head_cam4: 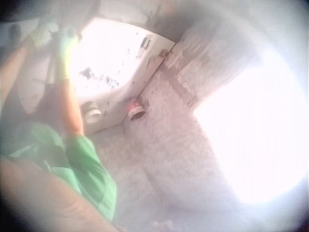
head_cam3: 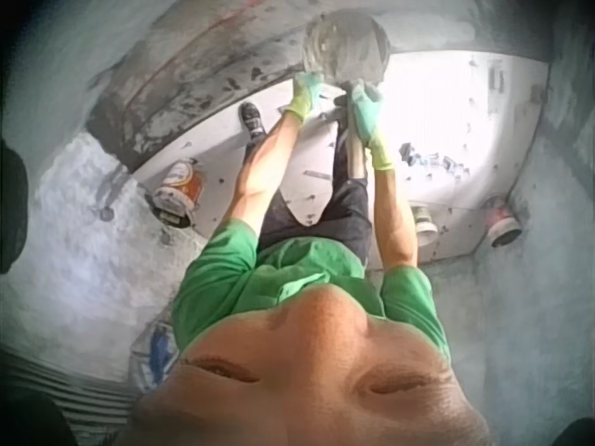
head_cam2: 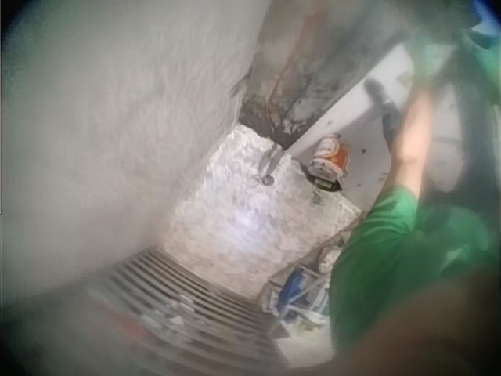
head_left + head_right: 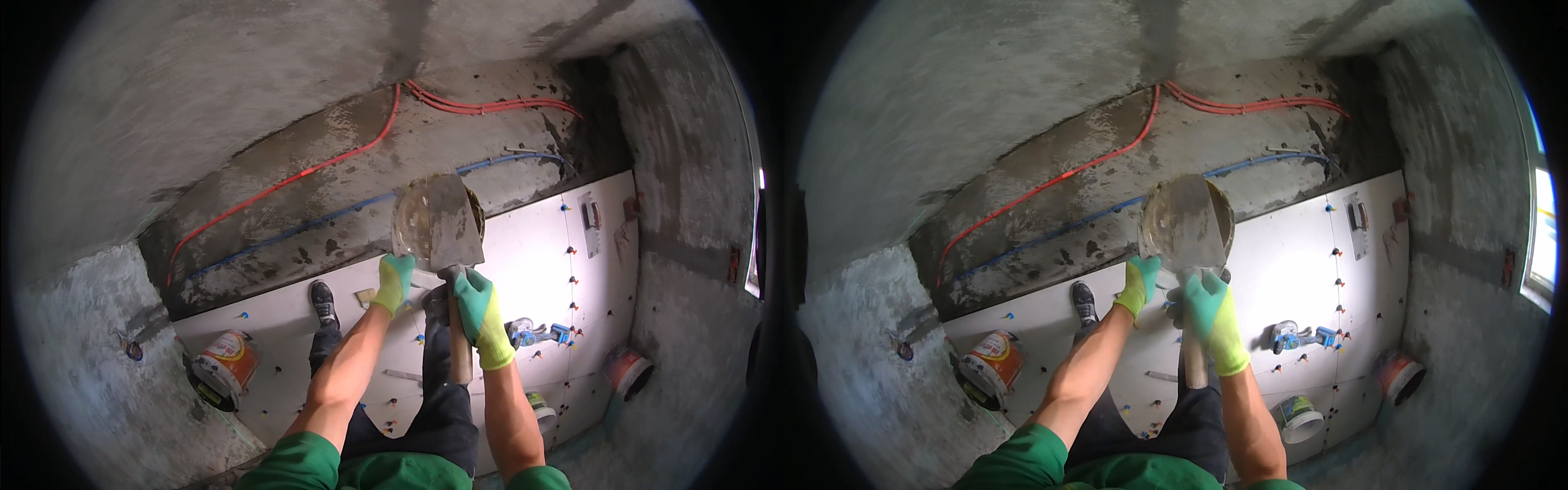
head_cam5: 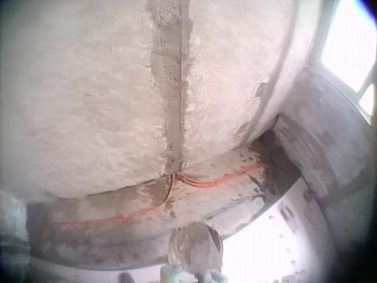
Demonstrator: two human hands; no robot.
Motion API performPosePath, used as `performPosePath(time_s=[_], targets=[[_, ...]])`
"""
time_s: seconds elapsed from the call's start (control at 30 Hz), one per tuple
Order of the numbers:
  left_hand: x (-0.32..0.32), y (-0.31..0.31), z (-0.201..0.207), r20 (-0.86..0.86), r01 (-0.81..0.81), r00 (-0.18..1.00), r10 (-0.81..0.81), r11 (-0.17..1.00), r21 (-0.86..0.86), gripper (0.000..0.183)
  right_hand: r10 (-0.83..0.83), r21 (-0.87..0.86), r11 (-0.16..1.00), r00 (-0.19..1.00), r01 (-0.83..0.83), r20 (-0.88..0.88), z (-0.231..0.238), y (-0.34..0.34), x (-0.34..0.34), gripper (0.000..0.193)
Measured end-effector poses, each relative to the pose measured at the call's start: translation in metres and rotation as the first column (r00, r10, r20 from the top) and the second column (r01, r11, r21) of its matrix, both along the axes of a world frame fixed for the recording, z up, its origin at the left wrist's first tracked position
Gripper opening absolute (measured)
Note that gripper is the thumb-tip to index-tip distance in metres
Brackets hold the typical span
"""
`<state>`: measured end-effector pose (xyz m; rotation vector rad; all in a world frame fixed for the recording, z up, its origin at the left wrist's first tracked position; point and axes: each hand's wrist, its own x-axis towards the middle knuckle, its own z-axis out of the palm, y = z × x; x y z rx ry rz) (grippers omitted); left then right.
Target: The person scoops cement from a bucket using a trowel and applies it to a wall section. They move between rooms, carry buckets, and use a notched trowel to spread the cement evenly along the wall.
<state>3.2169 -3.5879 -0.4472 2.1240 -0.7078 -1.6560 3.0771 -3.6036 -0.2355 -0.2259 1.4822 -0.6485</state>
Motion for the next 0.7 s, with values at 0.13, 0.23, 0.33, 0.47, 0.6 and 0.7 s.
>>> performPosePath(time_s=[0.13, 0.23, 0.33, 0.47, 0.6, 0.7], targets=[[-0.021, -0.01, 0.014, -0.052, -0.161, 0.986, 0.156, 0.982, -0.099, 0.024, 0.035, -0.001, 0.999, 0.998, -0.035, -0.059, 0.021, 0.004, -0.013, 0.034], [-0.025, -0.013, 0.018, -0.068, -0.093, 0.994, 0.09, 0.995, -0.045, 0.025, 0.013, 0.048, 0.999, 0.998, -0.01, -0.063, 0.001, 0.013, -0.021, 0.034], [-0.026, -0.01, 0.018, -0.033, -0.008, 0.999, 0.008, 1.0, -0.018, 0.028, 0.061, 0.047, 0.997, 0.996, -0.058, -0.071, -0.034, 0.021, -0.032, 0.037], [-0.031, -0.003, 0.01, -0.172, -0.173, 0.969, 0.176, 0.984, 0.035, 0.024, 0.097, 0.15, 0.986, 0.986, -0.077, -0.132, -0.062, 0.017, -0.039, 0.038], [-0.033, 0.005, -0.004, -0.15, -0.234, 0.954, 0.258, 0.958, 0.163, 0.022, 0.206, 0.049, 0.978, 0.972, -0.201, -0.11, -0.047, 0.019, -0.037, 0.035], [-0.032, 0.015, -0.018, -0.159, -0.312, 0.924, 0.347, 0.927, 0.207, 0.024, 0.316, 0.07, 0.949, 0.928, -0.309, -0.195, -0.039, 0.027, -0.034, 0.033]])
